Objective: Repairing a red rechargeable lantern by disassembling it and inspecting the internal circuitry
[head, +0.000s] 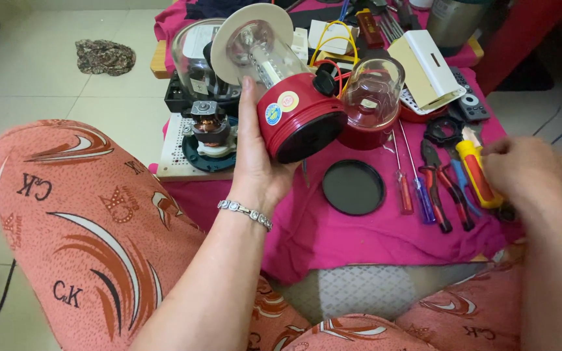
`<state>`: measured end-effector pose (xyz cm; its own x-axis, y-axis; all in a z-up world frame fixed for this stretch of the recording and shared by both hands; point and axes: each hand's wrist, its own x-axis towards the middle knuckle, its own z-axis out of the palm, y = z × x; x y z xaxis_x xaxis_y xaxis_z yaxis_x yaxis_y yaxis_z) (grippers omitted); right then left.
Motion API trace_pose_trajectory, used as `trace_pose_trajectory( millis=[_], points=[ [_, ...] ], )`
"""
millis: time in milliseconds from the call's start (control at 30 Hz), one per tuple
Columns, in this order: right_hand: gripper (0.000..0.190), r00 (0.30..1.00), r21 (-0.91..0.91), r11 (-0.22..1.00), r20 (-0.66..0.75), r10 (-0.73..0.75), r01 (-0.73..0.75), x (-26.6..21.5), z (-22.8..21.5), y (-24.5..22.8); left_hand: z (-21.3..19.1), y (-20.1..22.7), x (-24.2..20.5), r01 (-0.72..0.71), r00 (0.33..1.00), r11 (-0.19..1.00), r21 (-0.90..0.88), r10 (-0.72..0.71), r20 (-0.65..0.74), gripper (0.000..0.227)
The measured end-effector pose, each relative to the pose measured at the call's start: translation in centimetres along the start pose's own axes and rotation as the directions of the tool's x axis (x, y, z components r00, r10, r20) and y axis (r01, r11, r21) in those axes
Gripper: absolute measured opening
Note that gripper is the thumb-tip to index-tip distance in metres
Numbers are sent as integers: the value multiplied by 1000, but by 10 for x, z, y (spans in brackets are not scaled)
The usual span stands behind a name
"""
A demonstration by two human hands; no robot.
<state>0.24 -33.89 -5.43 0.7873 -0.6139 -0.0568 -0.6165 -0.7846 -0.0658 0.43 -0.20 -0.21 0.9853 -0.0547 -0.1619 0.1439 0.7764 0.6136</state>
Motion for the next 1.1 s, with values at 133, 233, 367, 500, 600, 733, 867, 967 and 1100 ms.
trace_pose_trajectory(
  millis=[133, 233, 367, 500, 600, 733, 867, 967, 1100],
  points=[
    [32, 998, 0, 998, 31, -58, 58, 24, 21, 22, 1, 1, 0, 1, 1000, 1000, -4, -1, -12, 80],
    [48, 994, -134, 988, 90, -63, 75, 20, 29, 17, 0, 0, -1, 19, 1000, 1000, 12, -19, -21, 82],
    [64, 996, -94, 994, 76, -45, 52, 10, 27, 6, 2, 0, 0, -6, 1000, 1000, -16, 6, 1, 80],
    [66, 993, -69, 992, 58, -99, 103, 22, 39, 12, -2, 2, 1, -44, 999, 999, 1, 44, 27, 75],
    [65, 988, -95, 984, -5, -151, 150, 4, 28, 3, 1, 3, 0, -45, 998, 998, 40, 47, -34, 82],
    [58, 943, 87, 946, -147, -298, 312, -29, 8, -35, 6, 7, -3, -38, 998, 992, 117, 43, -45, 83],
    [95, 887, 538, 724, -105, -450, 431, -30, 16, -78, 7, 6, 3, -174, 978, 948, 264, 198, -66, 86],
    [119, 870, 647, 634, -98, -483, 424, -33, 16, -110, 7, 6, 4, -187, 968, 941, 282, 225, -110, 98],
    [130, 860, 765, 488, -162, -484, 419, -44, 8, -135, -3, 3, 11, -223, 954, 934, 279, 268, -133, 94]
  ],
)
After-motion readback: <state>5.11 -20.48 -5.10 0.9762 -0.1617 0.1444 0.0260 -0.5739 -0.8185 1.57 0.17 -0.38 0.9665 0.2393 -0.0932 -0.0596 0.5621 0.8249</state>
